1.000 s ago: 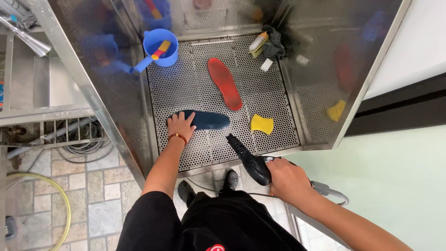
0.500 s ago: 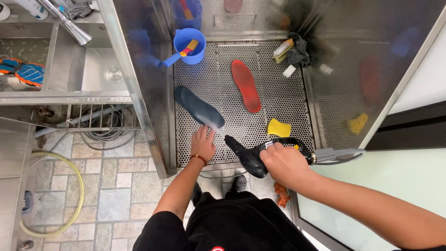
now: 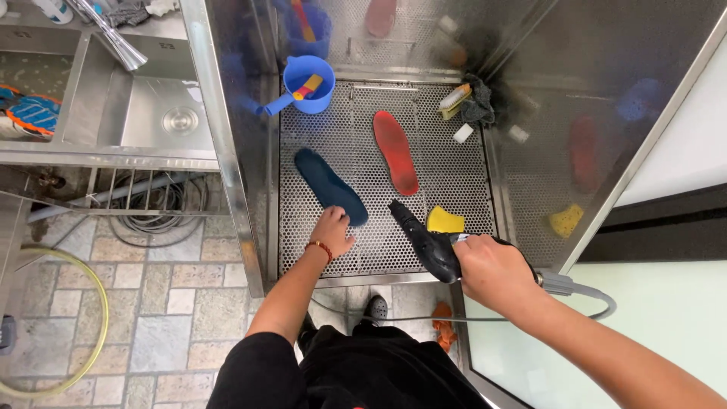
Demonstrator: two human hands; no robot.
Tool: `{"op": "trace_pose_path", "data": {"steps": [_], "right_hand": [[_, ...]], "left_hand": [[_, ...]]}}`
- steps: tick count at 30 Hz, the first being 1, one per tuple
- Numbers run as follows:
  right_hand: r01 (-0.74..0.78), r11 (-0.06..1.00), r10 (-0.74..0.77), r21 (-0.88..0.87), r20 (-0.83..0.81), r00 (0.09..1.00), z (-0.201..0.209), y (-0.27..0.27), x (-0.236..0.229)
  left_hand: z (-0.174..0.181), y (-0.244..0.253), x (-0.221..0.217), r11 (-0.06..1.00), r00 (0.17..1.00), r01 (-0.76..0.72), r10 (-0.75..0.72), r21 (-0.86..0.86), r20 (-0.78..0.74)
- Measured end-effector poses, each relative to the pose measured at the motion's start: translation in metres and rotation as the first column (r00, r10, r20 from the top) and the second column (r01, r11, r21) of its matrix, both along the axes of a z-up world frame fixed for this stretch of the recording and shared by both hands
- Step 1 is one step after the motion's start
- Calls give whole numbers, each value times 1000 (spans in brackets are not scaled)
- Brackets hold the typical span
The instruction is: Wash shoe insoles using a shoe washing machine and a water spray gun.
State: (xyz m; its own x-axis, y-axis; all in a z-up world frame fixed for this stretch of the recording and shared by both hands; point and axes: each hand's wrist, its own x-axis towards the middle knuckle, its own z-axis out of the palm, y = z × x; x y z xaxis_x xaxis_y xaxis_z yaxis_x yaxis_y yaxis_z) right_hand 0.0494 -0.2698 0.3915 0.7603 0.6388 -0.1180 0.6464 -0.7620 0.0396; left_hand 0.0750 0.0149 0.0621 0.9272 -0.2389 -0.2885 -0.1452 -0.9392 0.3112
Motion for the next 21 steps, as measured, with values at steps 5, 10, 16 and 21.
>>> {"op": "trace_pose_path", "data": {"steps": [5,10,16,21], "right_hand": [[-58,991,47,-120,-94,994,-30,7,-2],[-183,971,171,-156,-87,981,-37,28,-5],[-246,958,256,-146,57,965,-36,44,12],[-342,907,371,-247,80,925,-27,54,27]], "left_hand": [[-5,-31,-42,994,992,-80,86,-77,88],[-39,-52,-48,988,985,-115,101,100,140],[-24,-49,-52,991,984,-128,131,-37,116],[-24,-49,-52,990,992,-106,112,-97,59]]}}
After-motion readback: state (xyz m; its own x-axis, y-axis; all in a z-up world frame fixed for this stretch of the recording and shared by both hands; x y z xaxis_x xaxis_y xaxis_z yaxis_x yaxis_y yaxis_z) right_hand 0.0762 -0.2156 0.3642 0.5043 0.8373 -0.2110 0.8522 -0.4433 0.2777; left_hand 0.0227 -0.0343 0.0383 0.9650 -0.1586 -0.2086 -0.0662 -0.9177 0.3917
